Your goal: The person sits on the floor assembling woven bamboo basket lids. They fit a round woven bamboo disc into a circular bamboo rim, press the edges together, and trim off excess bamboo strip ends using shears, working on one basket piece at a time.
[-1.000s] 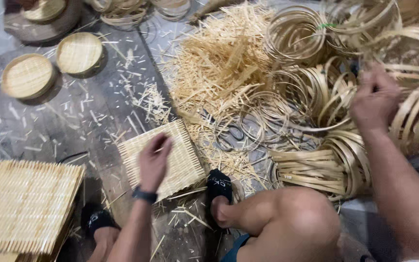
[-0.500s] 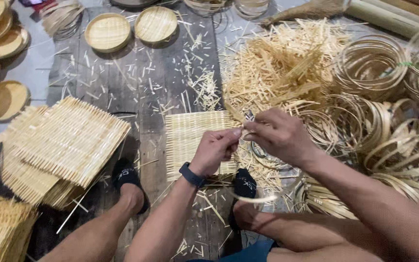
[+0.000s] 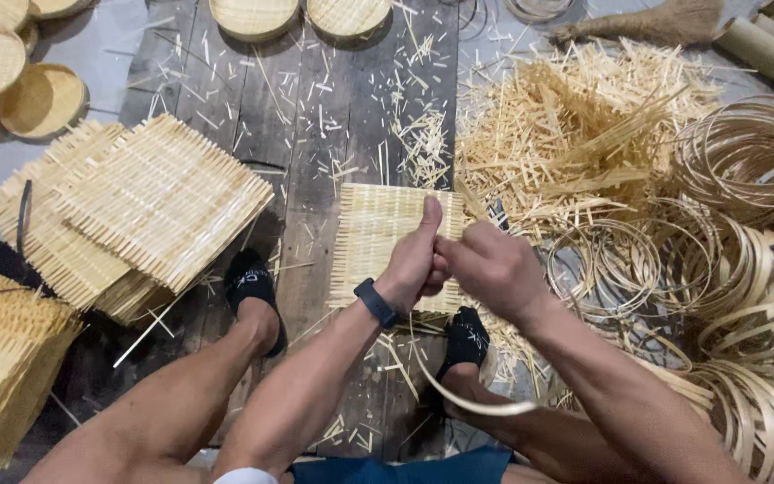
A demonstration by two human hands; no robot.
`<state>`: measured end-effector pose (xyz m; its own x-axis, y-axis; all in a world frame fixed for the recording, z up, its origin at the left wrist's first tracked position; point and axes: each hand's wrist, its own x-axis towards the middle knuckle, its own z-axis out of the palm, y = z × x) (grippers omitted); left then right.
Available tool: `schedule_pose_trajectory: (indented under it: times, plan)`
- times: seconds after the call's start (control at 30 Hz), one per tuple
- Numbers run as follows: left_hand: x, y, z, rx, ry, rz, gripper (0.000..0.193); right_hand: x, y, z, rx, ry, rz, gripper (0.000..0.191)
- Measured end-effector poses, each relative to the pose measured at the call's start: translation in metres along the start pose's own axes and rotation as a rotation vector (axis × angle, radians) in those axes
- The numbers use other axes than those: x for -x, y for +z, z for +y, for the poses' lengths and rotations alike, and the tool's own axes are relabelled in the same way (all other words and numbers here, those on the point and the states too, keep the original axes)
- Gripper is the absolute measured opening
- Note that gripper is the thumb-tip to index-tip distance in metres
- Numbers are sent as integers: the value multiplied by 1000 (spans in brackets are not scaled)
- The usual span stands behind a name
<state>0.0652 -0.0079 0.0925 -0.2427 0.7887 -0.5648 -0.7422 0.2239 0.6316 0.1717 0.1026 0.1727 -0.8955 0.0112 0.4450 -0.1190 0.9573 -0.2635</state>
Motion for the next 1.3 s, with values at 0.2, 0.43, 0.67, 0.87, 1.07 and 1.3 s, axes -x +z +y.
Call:
schedule_pose_trajectory:
  times: [0.2,0.43,0.67,0.87,1.07,1.3]
  plan:
    - [-19,-61,14,292,463,-11,38,15,1,58,-970,997,187,43]
    - [-22,-102,39,311,263,1,34,62,45,89,-1669,946,282,40]
    - [-39,-114,40,448,311,-5,33,60,71,85,-1740,986,202,43]
    - [-56,-139,11,637,333,140,34,75,102,80,-1773,1102,295,38]
    - [-66,-167,-7,683,349,76,27,95,129,89,-1986,972,198,46]
    - [-78,-174,-42,523,364,442,16,94,159,100,-1189,1287,284,22]
